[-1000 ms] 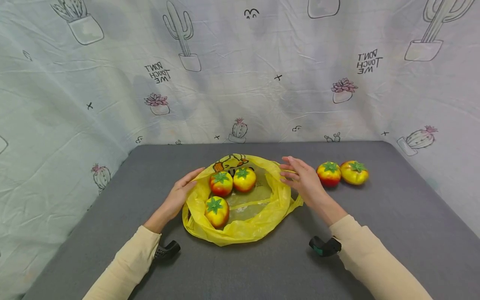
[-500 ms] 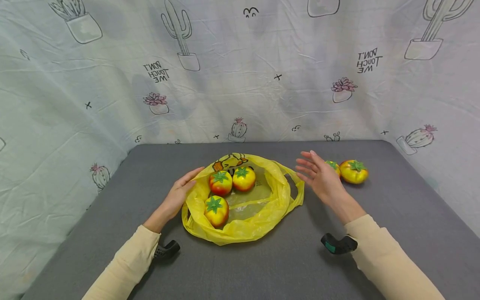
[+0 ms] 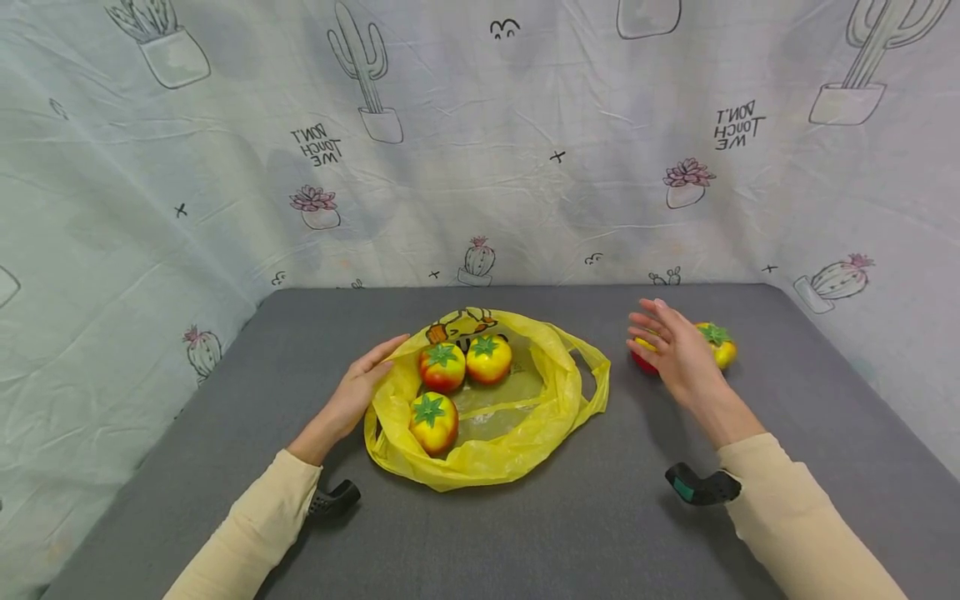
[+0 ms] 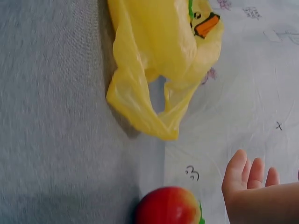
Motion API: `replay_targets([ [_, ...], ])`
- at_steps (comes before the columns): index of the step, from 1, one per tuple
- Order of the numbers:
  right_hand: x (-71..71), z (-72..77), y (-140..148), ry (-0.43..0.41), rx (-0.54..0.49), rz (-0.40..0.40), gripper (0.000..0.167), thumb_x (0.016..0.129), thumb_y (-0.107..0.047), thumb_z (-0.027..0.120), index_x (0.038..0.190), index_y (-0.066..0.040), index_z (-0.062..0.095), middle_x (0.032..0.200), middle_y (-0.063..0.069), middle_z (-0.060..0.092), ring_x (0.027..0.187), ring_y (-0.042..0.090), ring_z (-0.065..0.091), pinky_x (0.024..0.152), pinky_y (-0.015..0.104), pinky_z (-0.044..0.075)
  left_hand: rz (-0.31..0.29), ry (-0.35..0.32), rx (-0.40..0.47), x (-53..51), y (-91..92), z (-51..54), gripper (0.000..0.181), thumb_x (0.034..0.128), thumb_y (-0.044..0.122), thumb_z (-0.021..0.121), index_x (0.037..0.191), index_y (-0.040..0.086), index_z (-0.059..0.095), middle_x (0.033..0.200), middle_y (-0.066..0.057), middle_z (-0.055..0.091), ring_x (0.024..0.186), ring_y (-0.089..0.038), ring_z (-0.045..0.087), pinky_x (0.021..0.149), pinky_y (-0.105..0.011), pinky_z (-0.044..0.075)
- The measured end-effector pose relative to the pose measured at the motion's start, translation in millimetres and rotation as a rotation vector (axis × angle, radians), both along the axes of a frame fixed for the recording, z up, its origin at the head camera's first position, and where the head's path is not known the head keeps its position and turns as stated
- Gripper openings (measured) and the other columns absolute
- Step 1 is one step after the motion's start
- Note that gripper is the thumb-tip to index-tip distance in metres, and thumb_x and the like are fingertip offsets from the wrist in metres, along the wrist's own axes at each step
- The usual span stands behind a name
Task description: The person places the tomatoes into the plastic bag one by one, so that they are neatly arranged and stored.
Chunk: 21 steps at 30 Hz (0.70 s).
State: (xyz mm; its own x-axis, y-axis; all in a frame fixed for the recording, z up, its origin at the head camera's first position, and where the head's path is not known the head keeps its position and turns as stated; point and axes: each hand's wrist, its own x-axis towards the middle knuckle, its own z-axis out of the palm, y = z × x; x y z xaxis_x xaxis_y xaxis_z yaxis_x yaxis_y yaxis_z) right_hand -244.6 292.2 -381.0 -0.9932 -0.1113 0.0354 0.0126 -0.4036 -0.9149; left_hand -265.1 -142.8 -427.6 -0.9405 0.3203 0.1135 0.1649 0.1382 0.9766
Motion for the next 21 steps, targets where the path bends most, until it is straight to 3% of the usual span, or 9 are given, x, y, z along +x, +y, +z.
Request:
replay_targets([
  [10,0.8,0.6,25,0.01,-0.131,-0.041,0.021,0.1,-0.025,0.049,0.114,-0.015,0.061,0.108,0.003,0.058,0.102,0.015,0.053,0.081,0.027,0.051,-0.005,-0.001,0.006,-0.2,0.2,-0.9,0.043,0.1046,0.008,0.031,0.148,0.007,0.035,0.152,-0.01,0.027,0.138,-0.025,0.026,0.11,-0.044,0.025],
  [21,2.7,1.3,50,-0.043,-0.212,-0.171,0.016,0.097,-0.02,0.056,0.108,-0.011,0.065,0.098,0.005,0.064,0.092,0.017,0.058,0.075,0.029,0.052,-0.001,-0.008,0.011,0.3,-0.1,0.4,0.044,0.1045,0.007,0.031,0.148,0.007,0.034,0.153,-0.01,0.027,0.138,-0.025,0.025,0.11,-0.044,0.024],
])
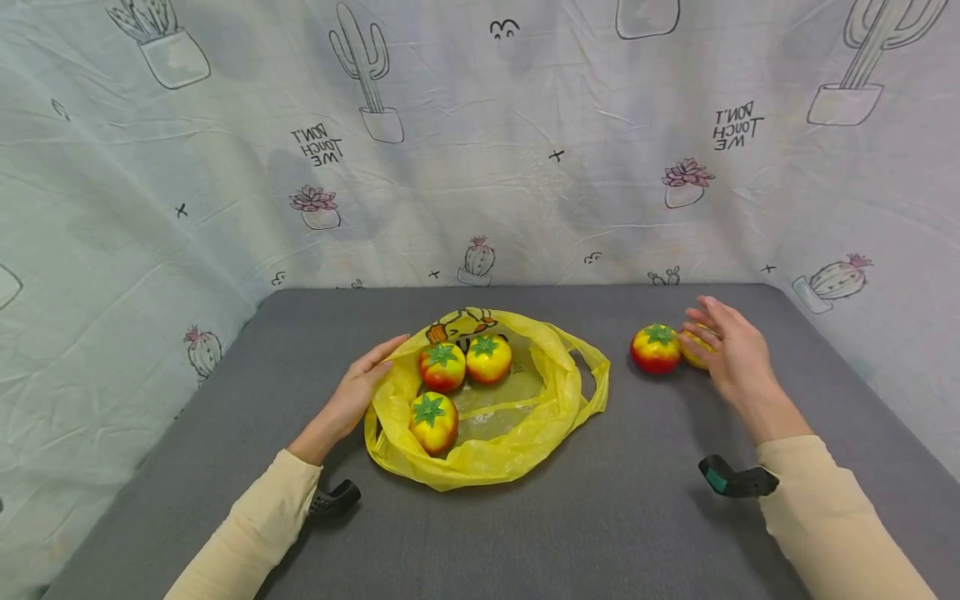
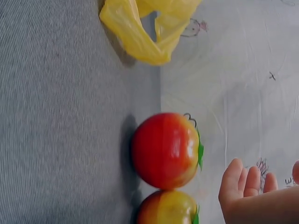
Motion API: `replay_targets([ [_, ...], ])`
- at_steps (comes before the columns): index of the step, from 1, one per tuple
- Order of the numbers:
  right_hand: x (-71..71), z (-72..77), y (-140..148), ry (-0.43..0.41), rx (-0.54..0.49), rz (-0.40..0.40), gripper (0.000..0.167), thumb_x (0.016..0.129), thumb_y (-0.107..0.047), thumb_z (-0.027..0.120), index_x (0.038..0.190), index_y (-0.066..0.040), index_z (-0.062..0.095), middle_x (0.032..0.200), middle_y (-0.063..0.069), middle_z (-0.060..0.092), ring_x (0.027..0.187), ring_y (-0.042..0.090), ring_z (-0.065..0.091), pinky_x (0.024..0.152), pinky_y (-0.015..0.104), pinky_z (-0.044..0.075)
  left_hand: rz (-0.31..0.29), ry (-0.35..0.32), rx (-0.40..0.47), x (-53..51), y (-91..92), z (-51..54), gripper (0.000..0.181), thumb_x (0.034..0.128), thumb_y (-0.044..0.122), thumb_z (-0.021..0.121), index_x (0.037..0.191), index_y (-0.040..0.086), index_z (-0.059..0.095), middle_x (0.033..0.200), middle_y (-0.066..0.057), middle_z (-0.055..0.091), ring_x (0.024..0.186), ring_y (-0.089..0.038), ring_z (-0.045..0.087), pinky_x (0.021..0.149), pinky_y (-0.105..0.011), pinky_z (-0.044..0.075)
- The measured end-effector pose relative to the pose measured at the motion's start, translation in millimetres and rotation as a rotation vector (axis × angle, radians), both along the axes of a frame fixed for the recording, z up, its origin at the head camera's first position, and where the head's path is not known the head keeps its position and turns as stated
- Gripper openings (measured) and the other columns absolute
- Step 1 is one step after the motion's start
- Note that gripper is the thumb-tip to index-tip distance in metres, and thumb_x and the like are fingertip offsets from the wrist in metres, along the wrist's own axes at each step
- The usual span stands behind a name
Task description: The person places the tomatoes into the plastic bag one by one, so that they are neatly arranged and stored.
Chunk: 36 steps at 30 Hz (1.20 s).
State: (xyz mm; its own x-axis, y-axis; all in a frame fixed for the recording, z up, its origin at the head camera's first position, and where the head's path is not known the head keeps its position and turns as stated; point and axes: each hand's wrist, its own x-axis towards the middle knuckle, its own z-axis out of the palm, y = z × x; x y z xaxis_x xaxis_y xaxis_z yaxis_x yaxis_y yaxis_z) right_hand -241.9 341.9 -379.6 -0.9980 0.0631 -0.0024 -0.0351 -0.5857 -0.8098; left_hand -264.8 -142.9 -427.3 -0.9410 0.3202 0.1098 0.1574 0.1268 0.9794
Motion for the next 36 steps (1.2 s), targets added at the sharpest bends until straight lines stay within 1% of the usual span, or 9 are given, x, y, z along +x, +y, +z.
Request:
replay_targets([
  [7,2.7,1.5,12,-0.041,-0.02,-0.076,0.012,0.094,-0.016,0.061,0.102,-0.01,0.067,0.091,0.005,0.067,0.085,0.018,0.06,0.071,0.029,0.053,-0.002,0.002,0.001,-0.1,0.0,-0.1,0.043,0.1046,0.007,0.031,0.148,0.007,0.034,0.153,-0.01,0.027,0.139,-0.025,0.024,0.11,-0.044,0.024],
  [10,0.6,-2.7,20,-0.074,-0.013,-0.12,0.012,0.092,-0.016,0.064,0.102,-0.011,0.067,0.089,0.004,0.066,0.084,0.018,0.059,0.069,0.029,0.053,-0.003,0.003,-0.001,-0.2,0.3,0.1,0.043,0.1046,0.007,0.031,0.148,0.007,0.035,0.153,-0.01,0.027,0.138,-0.025,0.025,0.11,-0.044,0.024],
  [14,-12.8,-23.5,44,-0.112,0.041,-0.191,0.023,0.087,-0.022,0.07,0.108,-0.014,0.066,0.095,0.0,0.065,0.089,0.017,0.056,0.069,0.029,0.053,-0.001,0.004,0.001,-0.8,0.6,-0.4,0.043,0.1044,0.007,0.031,0.148,0.007,0.035,0.152,-0.01,0.028,0.138,-0.026,0.026,0.11,-0.044,0.025],
  [19,-31.3,-56.7,78,-0.107,0.124,-0.251,0.041,0.079,-0.03,0.077,0.117,-0.019,0.065,0.103,-0.004,0.062,0.092,0.013,0.058,0.07,0.028,0.054,0.0,0.008,0.004,-1.4,0.4,-1.3,0.044,0.1043,0.006,0.031,0.148,0.006,0.035,0.152,-0.011,0.028,0.138,-0.025,0.025,0.11,-0.044,0.023],
  [21,-31.0,-55.2,79,-0.153,0.114,-0.274,0.042,0.081,-0.029,0.076,0.12,-0.021,0.062,0.108,-0.004,0.059,0.094,0.013,0.056,0.07,0.027,0.053,-0.001,0.008,0.003,-1.1,0.2,-1.3,0.044,0.1043,0.006,0.031,0.148,0.007,0.035,0.152,-0.01,0.028,0.138,-0.025,0.024,0.11,-0.044,0.023],
  [25,-29.7,-54.5,80,-0.225,0.143,-0.327,0.047,0.079,-0.032,0.077,0.122,-0.024,0.061,0.112,-0.006,0.055,0.095,0.011,0.052,0.067,0.026,0.053,-0.007,0.008,0.008,-1.5,-0.1,-1.5,0.044,0.1044,0.007,0.03,0.148,0.007,0.035,0.152,-0.01,0.028,0.138,-0.025,0.026,0.11,-0.044,0.024],
  [29,-36.2,-67.1,93,-0.26,0.2,-0.38,0.051,0.076,-0.035,0.079,0.123,-0.026,0.06,0.115,-0.007,0.05,0.091,0.011,0.05,0.064,0.025,0.053,-0.011,0.005,0.014,-1.8,-0.1,-1.3,0.043,0.1045,0.007,0.03,0.148,0.007,0.034,0.152,-0.011,0.028,0.137,-0.025,0.028,0.109,-0.044,0.026],
  [32,-33.9,-65.8,93,-0.299,0.23,-0.399,0.042,0.078,-0.035,0.078,0.116,-0.028,0.062,0.113,-0.007,0.049,0.083,0.01,0.052,0.063,0.025,0.053,-0.011,0.003,0.013,-1.6,-0.2,-1.4,0.043,0.1046,0.007,0.03,0.148,0.008,0.034,0.152,-0.01,0.028,0.137,-0.025,0.028,0.109,-0.044,0.026],
  [36,-23.3,-53.8,80,-0.344,0.249,-0.381,0.035,0.078,-0.036,0.078,0.108,-0.029,0.062,0.111,-0.007,0.047,0.076,0.008,0.051,0.061,0.023,0.051,-0.013,0.0,0.016,-1.3,-0.4,-1.6,0.044,0.1046,0.007,0.03,0.148,0.008,0.034,0.152,-0.011,0.028,0.137,-0.025,0.028,0.109,-0.044,0.026],
])
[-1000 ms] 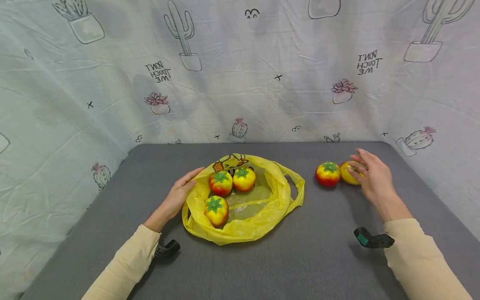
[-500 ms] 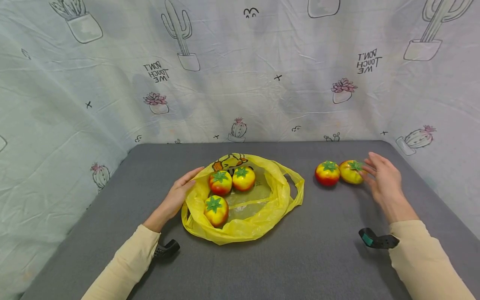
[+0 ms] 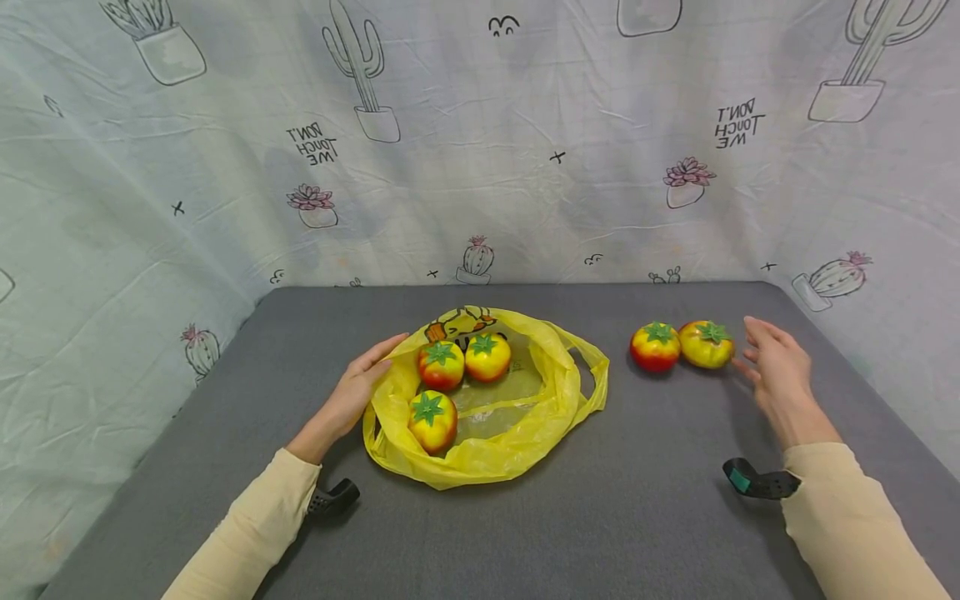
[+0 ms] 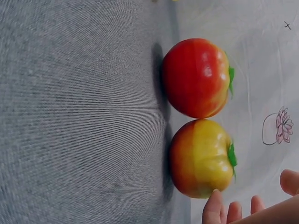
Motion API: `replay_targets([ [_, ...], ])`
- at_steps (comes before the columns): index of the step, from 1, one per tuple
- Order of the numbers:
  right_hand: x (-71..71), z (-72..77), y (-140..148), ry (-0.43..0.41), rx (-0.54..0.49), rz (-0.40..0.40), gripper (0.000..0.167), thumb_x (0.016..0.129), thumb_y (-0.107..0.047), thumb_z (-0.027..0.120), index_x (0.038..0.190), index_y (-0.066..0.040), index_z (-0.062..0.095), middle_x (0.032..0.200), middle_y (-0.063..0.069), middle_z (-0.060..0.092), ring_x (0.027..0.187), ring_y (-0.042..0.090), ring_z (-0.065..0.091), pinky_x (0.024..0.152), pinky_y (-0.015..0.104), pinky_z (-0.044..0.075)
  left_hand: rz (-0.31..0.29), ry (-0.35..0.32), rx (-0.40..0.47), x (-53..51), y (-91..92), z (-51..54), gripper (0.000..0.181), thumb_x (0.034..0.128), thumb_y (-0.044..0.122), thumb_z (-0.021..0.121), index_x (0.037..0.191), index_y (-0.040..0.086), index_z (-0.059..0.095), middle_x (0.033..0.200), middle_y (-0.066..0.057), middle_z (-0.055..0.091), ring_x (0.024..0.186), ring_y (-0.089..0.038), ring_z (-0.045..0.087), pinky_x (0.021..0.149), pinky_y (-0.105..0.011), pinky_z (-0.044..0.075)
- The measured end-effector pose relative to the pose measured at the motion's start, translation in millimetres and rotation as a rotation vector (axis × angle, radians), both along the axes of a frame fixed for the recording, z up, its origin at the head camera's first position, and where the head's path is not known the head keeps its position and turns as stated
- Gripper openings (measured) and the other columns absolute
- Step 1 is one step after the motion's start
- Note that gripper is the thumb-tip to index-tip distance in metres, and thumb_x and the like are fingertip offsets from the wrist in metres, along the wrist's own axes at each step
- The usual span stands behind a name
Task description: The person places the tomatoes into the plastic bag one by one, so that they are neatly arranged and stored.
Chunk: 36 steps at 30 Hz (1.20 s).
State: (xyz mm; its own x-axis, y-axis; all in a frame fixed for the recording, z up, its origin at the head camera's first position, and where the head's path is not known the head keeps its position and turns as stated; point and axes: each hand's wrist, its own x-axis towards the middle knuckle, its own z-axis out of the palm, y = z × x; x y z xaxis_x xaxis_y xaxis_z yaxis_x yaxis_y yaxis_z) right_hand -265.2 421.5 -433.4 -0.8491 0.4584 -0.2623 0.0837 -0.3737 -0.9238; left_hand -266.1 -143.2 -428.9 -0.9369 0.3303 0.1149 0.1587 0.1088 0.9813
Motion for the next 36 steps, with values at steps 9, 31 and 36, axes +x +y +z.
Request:
replay_targets([
  [9,17.8,23.2,-27,-0.066,-0.012,0.081,0.055,0.082,-0.035,0.074,0.13,-0.032,0.048,0.126,-0.006,0.039,0.084,0.008,0.043,0.063,0.022,0.048,0.001,-0.006,-0.004,0.3,0.1,0.0,0.044,0.1047,0.008,0.03,0.148,0.008,0.034,0.152,-0.01,0.028,0.137,-0.025,0.028,0.109,-0.044,0.026],
  [31,6.9,24.0,-47,-0.219,0.3,0.262,0.098,0.086,-0.05,0.062,0.155,-0.019,0.0,0.157,0.011,-0.011,0.14,0.033,0.001,0.057,0.02,0.047,0.014,-0.015,-0.016,0.3,1.6,-0.3,0.044,0.1046,0.007,0.03,0.148,0.008,0.034,0.152,-0.009,0.028,0.137,-0.025,0.028,0.109,-0.043,0.026],
  [36,2.7,21.1,-50,-0.239,0.406,0.248,0.103,0.084,-0.052,0.063,0.154,-0.011,0.0,0.156,0.018,-0.004,0.119,0.026,0.031,0.059,0.022,0.051,0.018,-0.015,-0.017,0.5,2.1,-0.3,0.044,0.1046,0.007,0.03,0.148,0.008,0.035,0.152,-0.01,0.028,0.137,-0.025,0.029,0.109,-0.043,0.027],
])
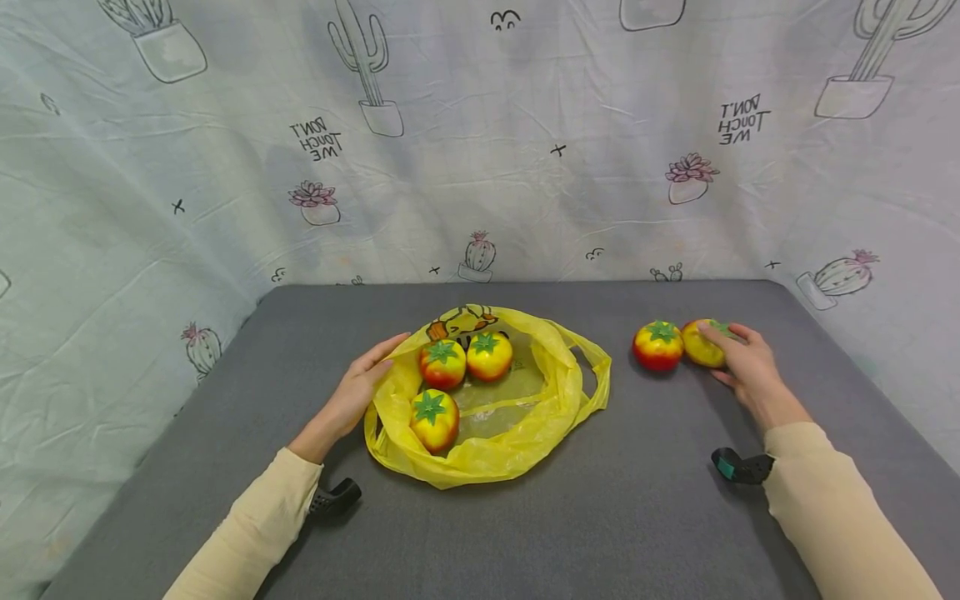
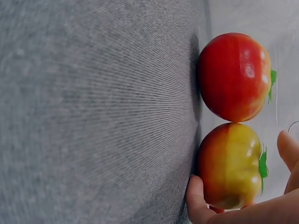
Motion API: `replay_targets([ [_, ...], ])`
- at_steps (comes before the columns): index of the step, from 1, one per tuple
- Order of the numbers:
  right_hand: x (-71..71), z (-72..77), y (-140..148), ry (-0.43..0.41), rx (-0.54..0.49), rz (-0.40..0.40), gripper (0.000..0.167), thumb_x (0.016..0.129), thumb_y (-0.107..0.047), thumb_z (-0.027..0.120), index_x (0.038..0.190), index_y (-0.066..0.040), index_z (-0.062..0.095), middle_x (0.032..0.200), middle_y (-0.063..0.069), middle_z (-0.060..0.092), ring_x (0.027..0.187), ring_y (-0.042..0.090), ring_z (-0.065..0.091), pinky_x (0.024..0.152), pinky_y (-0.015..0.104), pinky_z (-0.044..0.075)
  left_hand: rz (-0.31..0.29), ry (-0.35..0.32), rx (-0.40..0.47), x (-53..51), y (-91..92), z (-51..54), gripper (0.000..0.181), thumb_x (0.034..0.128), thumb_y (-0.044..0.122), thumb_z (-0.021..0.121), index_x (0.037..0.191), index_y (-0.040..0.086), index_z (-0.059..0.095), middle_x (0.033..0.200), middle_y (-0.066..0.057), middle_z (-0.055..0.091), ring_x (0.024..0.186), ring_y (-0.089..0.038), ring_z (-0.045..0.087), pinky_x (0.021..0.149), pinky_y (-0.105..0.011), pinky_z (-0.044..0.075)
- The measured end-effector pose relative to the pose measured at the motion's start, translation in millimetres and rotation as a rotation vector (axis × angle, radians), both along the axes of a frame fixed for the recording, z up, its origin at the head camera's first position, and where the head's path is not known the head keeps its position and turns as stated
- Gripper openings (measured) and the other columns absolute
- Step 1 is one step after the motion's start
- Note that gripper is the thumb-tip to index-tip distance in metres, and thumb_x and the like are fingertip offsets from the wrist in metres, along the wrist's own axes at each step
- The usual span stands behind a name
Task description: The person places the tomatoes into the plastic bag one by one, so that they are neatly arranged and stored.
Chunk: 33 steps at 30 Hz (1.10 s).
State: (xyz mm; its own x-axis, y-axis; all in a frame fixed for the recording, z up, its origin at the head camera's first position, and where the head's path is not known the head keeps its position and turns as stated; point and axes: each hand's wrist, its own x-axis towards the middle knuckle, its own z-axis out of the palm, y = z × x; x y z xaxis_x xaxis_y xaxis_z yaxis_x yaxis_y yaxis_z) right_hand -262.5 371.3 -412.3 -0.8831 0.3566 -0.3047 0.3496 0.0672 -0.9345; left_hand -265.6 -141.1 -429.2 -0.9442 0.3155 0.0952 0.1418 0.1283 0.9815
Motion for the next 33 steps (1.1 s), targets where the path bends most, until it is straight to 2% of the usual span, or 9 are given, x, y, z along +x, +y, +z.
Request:
replay_targets([
  [3,-2.0,-0.8,-1.1,0.003,0.056,0.002,0.104,0.084,-0.052,0.062,0.153,-0.006,0.0,0.154,0.023,-0.002,0.104,0.019,0.037,0.061,0.023,0.053,-0.001,0.002,0.007,0.0,0.6,0.4,0.044,0.1045,0.006,0.03,0.148,0.008,0.035,0.152,-0.01,0.029,0.136,-0.026,0.029,0.109,-0.043,0.027],
  [7,-2.5,-0.6,-2.3,0.004,0.121,0.024,0.101,0.087,-0.049,0.06,0.152,0.0,-0.001,0.152,0.028,0.001,0.093,0.014,0.039,0.065,0.023,0.054,0.002,0.0,0.006,0.6,1.0,1.0,0.043,0.1044,0.006,0.03,0.147,0.008,0.035,0.151,-0.01,0.029,0.136,-0.026,0.03,0.109,-0.043,0.028],
  [10,-2.1,0.4,-3.3,0.0,0.166,0.043,0.099,0.09,-0.047,0.058,0.151,0.003,-0.002,0.151,0.031,0.002,0.096,0.019,0.041,0.066,0.023,0.054,0.004,0.003,0.004,0.8,1.2,1.2,0.043,0.1044,0.006,0.03,0.147,0.008,0.036,0.151,-0.01,0.029,0.136,-0.026,0.03,0.109,-0.043,0.028],
  [12,-2.1,1.0,-3.9,-0.005,0.193,0.049,0.099,0.09,-0.047,0.058,0.15,0.004,-0.003,0.15,0.032,0.003,0.102,0.027,0.041,0.066,0.024,0.054,0.004,0.005,0.006,0.7,1.3,1.1,0.043,0.1043,0.006,0.03,0.147,0.008,0.036,0.151,-0.011,0.029,0.136,-0.026,0.03,0.109,-0.043,0.027],
  [17,-3.5,1.1,-4.6,-0.013,0.219,0.057,0.101,0.09,-0.048,0.056,0.149,0.005,-0.006,0.15,0.034,0.002,0.116,0.04,0.034,0.068,0.024,0.055,0.009,0.004,0.008,1.1,1.0,1.0,0.043,0.1043,0.006,0.03,0.147,0.007,0.036,0.151,-0.011,0.03,0.136,-0.026,0.031,0.109,-0.043,0.027],
  [23,-2.2,1.0,-5.5,-0.015,0.215,0.056,0.104,0.089,-0.05,0.057,0.149,0.006,-0.007,0.15,0.033,0.002,0.109,0.034,0.038,0.07,0.025,0.055,0.004,0.002,0.005,1.4,0.7,-0.3,0.043,0.1044,0.006,0.029,0.147,0.007,0.035,0.152,-0.011,0.029,0.136,-0.026,0.03,0.109,-0.043,0.027],
  [33,0.3,2.0,-3.5,0.018,0.169,-0.023,0.099,0.09,-0.043,0.059,0.15,0.004,-0.005,0.151,0.029,0.001,0.101,0.024,0.041,0.07,0.023,0.054,0.003,0.004,0.004,0.8,-0.2,-0.3,0.043,0.1045,0.006,0.03,0.147,0.008,0.036,0.151,-0.011,0.029,0.135,-0.026,0.031,0.109,-0.043,0.028],
])
